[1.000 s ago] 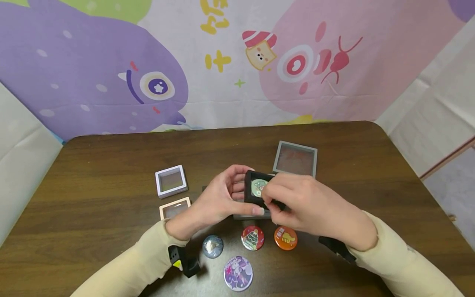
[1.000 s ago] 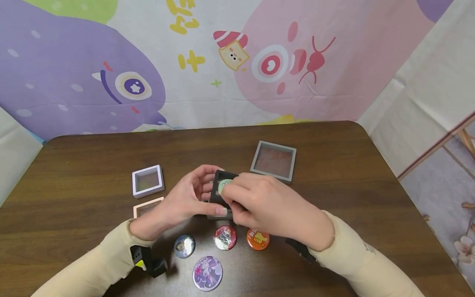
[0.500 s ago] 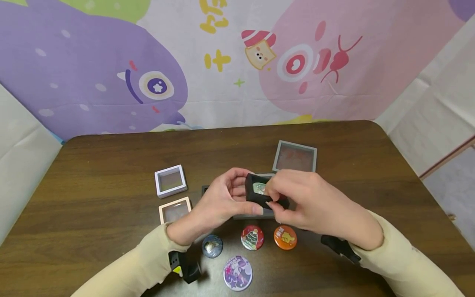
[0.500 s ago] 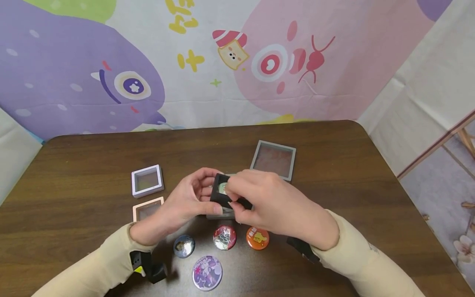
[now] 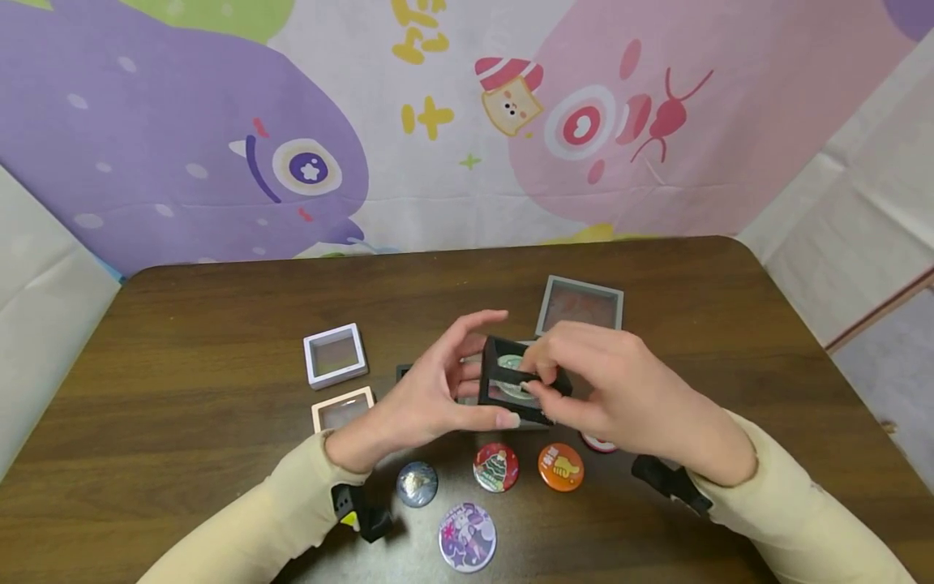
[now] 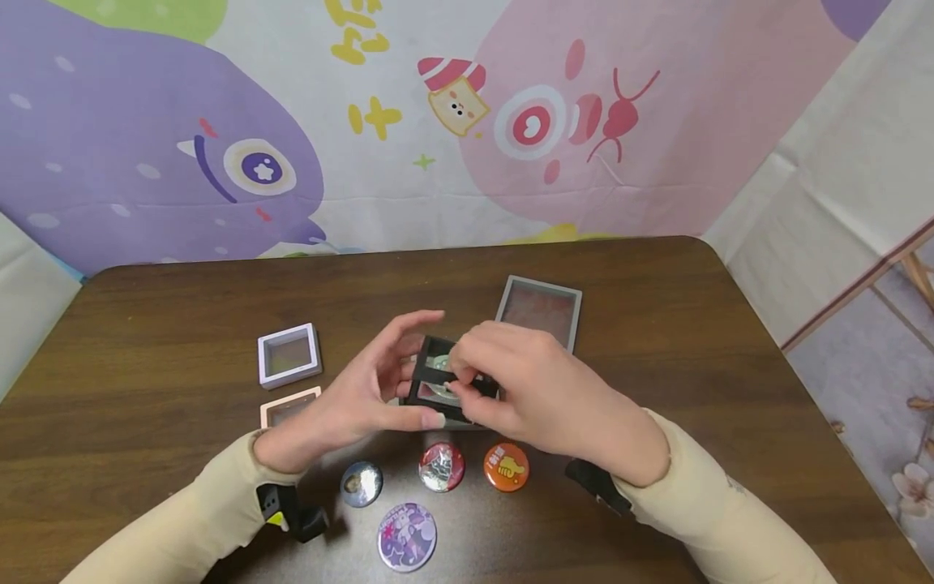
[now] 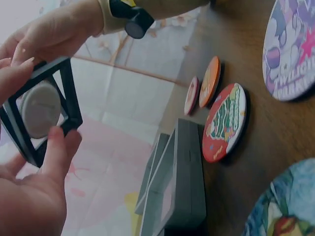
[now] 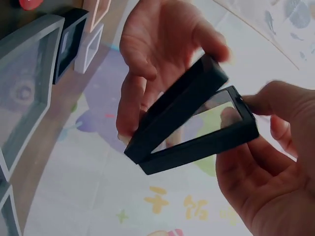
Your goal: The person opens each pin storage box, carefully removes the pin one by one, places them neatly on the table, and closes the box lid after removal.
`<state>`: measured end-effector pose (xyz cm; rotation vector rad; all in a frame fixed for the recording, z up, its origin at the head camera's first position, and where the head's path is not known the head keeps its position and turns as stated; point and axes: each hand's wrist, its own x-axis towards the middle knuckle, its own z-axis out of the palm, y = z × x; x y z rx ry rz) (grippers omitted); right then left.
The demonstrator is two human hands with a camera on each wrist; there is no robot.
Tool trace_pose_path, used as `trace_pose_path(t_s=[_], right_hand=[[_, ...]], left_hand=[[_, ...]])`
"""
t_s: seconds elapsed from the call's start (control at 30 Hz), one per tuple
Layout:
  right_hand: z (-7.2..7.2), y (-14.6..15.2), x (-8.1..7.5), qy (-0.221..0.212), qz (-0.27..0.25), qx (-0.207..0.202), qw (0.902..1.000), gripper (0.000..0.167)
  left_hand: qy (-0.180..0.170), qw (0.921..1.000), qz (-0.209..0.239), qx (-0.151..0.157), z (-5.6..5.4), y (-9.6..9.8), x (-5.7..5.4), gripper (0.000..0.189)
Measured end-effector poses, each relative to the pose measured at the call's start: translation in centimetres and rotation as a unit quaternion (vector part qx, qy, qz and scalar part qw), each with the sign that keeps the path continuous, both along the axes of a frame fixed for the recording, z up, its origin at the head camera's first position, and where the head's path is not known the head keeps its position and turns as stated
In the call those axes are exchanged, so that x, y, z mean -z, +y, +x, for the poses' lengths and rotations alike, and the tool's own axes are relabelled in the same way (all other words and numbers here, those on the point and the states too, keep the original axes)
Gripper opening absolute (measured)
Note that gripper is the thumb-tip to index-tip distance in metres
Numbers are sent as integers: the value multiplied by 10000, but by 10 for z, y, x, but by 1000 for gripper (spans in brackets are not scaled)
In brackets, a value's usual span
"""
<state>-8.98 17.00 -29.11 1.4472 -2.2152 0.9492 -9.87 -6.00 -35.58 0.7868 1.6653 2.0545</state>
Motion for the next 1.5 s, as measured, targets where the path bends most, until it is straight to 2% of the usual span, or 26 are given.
trace_pose_path(t_s=[0.1,0.2,0.3,0.4,0.53,0.6,0.7,0.97,1.07,1.2,1.3,1.43,1.5], right_hand=[[-2,1,-1,-169,-231,104,9995,20],[-5,0,-1,-234,-390,316,9985,29],[-8,-1,-1,-187,-463,486,9976,30],[-9,-2,1,-75,-487,454,9978,26],[-9,-4,4,57,-482,275,9984,11],[-9,-5,5,111,-484,258,9984,17],[-9,-5,6,238,-533,310,9978,24],[-15,-5,4,764,-801,625,9919,15],[-16,-5,5,866,-908,804,9888,15],[-14,-6,8,1109,-988,1350,9797,29],[-11,-6,10,1213,-841,1623,9756,36],[-6,-7,11,1124,-379,1508,9814,26],[-4,-10,13,1003,-104,1482,9838,19]], left_hand=[[95,9995,-27,295,-2,-2,3,91],[149,9991,-66,384,-2,-1,5,85],[11,9988,-42,478,-2,-1,6,76],[-275,9975,46,648,-1,-2,7,71],[-419,9975,40,563,0,-4,5,66],[-376,9984,-30,416,0,-3,4,63],[-332,9988,-56,364,-1,-3,4,64],[-275,9988,22,397,0,0,4,70],[-335,9991,23,260,1,1,4,69],[-516,9987,16,12,0,0,3,68],[-672,9973,-6,-278,-1,0,3,69],[-703,9935,-36,-890,-3,-1,3,68],[-669,9918,19,-1091,-3,-2,4,68]])
